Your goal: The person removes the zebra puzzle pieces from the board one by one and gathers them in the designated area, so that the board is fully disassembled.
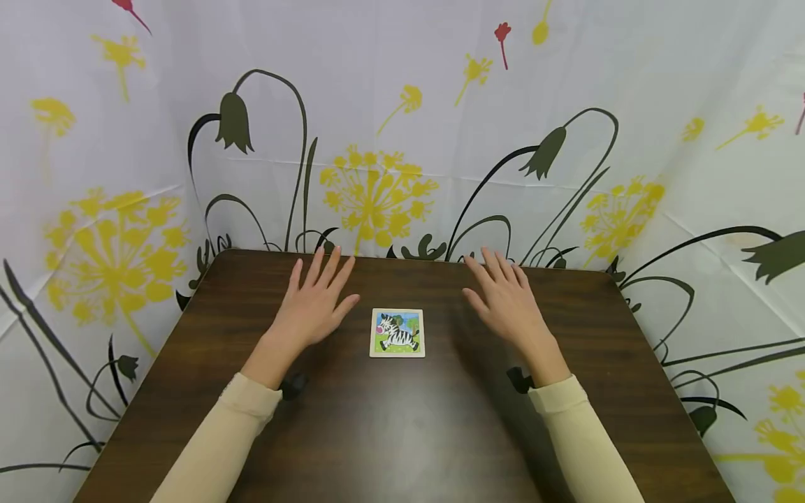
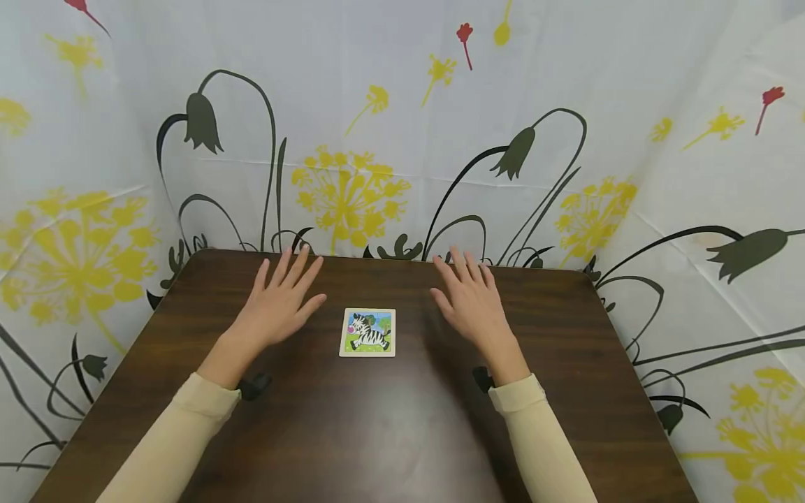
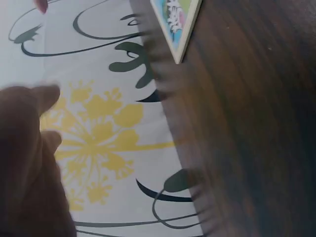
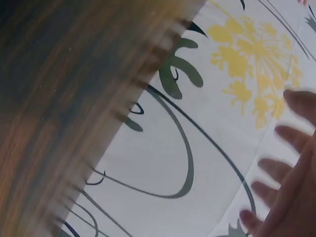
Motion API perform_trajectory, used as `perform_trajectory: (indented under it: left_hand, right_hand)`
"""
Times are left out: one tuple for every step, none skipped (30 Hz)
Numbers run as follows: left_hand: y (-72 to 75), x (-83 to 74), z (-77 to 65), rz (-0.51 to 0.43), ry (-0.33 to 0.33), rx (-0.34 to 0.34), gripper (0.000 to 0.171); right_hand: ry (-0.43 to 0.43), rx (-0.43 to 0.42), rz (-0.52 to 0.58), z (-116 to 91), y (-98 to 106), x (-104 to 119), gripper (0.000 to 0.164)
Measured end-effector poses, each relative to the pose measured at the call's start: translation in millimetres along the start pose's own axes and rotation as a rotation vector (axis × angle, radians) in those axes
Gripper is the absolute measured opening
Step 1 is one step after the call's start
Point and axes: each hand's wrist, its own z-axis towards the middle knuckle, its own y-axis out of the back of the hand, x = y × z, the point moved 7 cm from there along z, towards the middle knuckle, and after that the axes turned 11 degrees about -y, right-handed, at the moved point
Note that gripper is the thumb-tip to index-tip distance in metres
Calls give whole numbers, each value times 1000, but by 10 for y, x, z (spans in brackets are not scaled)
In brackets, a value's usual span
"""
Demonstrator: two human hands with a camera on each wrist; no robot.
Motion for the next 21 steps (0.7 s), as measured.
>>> perform_trajectory:
  left_hand:
    - [-34,-10,7,-30,-1,20,82]
    - [-76,-21,12,-55,-3,44,84]
    - [-118,-34,15,-78,-7,66,85]
    - [-167,-47,19,-100,-13,87,87]
    - [-218,-64,26,-122,-21,105,89]
    - [-266,-87,35,-146,-33,122,91]
    - [-311,-118,44,-174,-47,142,93]
    - [-355,-157,49,-205,-60,167,95]
    - [-402,-191,57,-232,-72,189,96]
    - [-449,-221,63,-260,-79,210,96]
    - [-486,-246,64,-285,-82,230,97]
    - [-523,-264,60,-308,-80,249,97]
    - [-560,-275,57,-326,-73,264,97]
    - [-606,-273,57,-339,-63,274,96]
    - [-645,-268,58,-345,-54,277,95]
    - [-675,-265,57,-354,-45,278,94]
    - [-708,-265,56,-359,-36,281,93]
    - [-744,-266,58,-359,-29,285,92]
    - [-777,-271,56,-357,-21,293,92]
    - [-812,-278,54,-353,-15,304,91]
    - [-840,-291,45,-349,-11,319,91]
  right_hand:
    - [31,-1,-4,0,-6,43,66]
    - [67,-2,-12,-1,-22,90,64]
    - [107,-1,-23,-2,-48,146,63]
    - [148,2,-32,-6,-81,208,61]
    - [189,2,-46,-12,-122,272,60]
    - [229,2,-64,-21,-166,339,58]
    - [266,5,-81,-33,-215,409,56]
    - [303,9,-100,-48,-264,482,54]
    - [337,11,-120,-64,-319,559,52]
    - [362,18,-145,-77,-382,632,50]
    - [387,29,-174,-89,-447,704,48]
    - [411,39,-201,-99,-507,775,46]
    - [434,47,-229,-102,-565,842,45]
    - [454,51,-256,-98,-619,905,43]
    - [469,56,-288,-88,-673,960,41]
    - [487,62,-320,-74,-721,1007,39]
    - [505,63,-350,-58,-757,1053,39]
    - [519,62,-373,-38,-786,1095,38]
    - [530,64,-399,-15,-817,1133,37]
    - [540,70,-425,10,-851,1165,38]
    - [551,78,-450,33,-890,1191,38]
